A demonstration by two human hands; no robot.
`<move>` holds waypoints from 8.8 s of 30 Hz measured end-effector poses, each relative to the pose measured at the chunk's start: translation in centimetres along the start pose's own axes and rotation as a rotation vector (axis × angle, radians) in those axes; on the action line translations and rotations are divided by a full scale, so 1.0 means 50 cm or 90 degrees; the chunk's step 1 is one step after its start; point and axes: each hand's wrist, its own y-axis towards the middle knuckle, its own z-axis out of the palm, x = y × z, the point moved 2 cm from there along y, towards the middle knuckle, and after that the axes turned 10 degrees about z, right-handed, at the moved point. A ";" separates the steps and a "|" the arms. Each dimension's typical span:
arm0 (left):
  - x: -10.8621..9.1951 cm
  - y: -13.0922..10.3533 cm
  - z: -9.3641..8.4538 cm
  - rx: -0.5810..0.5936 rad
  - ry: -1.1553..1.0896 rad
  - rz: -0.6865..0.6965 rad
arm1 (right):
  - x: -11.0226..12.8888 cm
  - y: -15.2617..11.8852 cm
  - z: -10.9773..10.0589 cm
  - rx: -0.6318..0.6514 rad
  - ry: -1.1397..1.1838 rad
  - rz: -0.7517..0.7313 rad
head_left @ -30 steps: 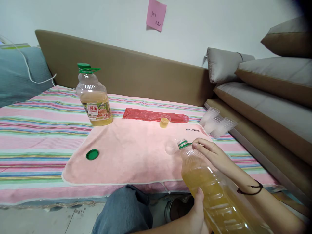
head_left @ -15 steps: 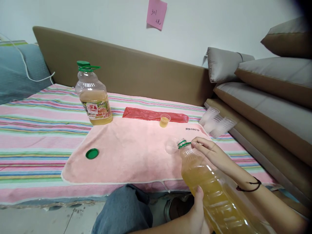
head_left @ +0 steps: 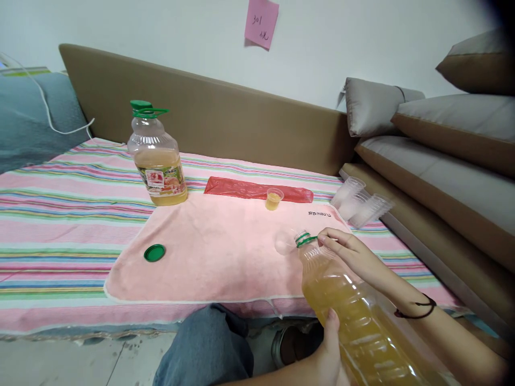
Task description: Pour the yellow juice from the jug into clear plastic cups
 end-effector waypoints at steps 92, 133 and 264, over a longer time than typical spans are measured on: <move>0.001 -0.003 -0.001 0.013 0.021 -0.011 | -0.002 0.008 0.005 0.004 -0.029 0.019; 0.013 -0.005 -0.022 0.014 0.022 0.005 | -0.009 0.014 0.004 0.014 -0.046 0.002; -0.766 -0.081 -0.009 -0.477 0.958 0.709 | -0.166 0.152 0.051 -0.263 0.167 -0.118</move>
